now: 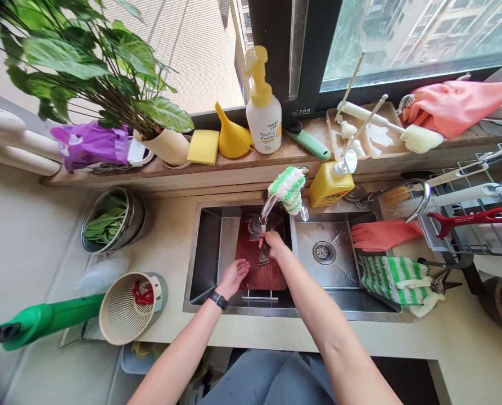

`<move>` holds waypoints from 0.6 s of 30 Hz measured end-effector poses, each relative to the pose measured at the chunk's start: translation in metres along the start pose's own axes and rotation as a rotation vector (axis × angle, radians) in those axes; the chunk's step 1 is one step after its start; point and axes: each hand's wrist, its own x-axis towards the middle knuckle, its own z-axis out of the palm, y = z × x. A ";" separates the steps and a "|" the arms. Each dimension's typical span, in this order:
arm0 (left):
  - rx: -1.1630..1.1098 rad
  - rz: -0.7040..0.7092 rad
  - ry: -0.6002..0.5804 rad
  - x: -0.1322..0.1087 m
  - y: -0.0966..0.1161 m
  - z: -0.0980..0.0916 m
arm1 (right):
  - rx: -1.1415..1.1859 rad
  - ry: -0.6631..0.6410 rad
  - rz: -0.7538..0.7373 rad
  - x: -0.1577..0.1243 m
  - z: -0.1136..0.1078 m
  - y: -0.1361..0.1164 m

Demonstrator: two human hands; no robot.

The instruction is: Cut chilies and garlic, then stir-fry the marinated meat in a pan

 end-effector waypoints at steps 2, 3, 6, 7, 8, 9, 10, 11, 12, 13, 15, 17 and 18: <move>0.000 -0.028 -0.004 -0.006 -0.005 0.000 | -0.022 0.016 0.002 0.000 -0.002 0.002; 0.000 -0.039 -0.009 -0.008 -0.006 0.001 | -0.037 0.024 0.004 -0.001 -0.004 0.004; 0.000 -0.057 -0.052 -0.014 -0.008 0.008 | -0.070 0.034 -0.016 -0.005 -0.007 0.010; -0.006 -0.056 -0.068 -0.016 -0.009 0.011 | -0.081 0.038 -0.025 -0.006 -0.008 0.012; -0.014 -0.057 -0.080 -0.020 -0.009 0.015 | -0.091 0.044 -0.032 -0.005 -0.009 0.013; -0.024 -0.063 -0.090 -0.023 -0.010 0.019 | -0.102 0.051 -0.037 -0.005 -0.009 0.015; -0.033 -0.076 -0.106 -0.028 -0.011 0.023 | -0.112 0.059 -0.039 -0.004 -0.010 0.017; -0.040 -0.095 -0.136 -0.033 -0.013 0.028 | -0.121 0.067 -0.041 -0.002 -0.010 0.019; -0.048 -0.116 -0.183 -0.037 -0.014 0.034 | -0.130 0.076 -0.044 -0.001 -0.011 0.021; -0.057 -0.129 -0.245 -0.041 -0.015 0.040 | -0.139 0.086 -0.048 0.000 -0.011 0.024; -0.072 -0.121 -0.346 -0.047 -0.016 0.054 | -0.158 0.105 -0.051 0.002 -0.013 0.032; -0.050 -0.084 -0.359 -0.048 -0.017 0.067 | -0.183 0.118 -0.045 0.004 -0.016 0.039; -0.020 -0.063 -0.343 -0.047 -0.017 0.072 | -0.198 0.120 -0.039 0.004 -0.018 0.041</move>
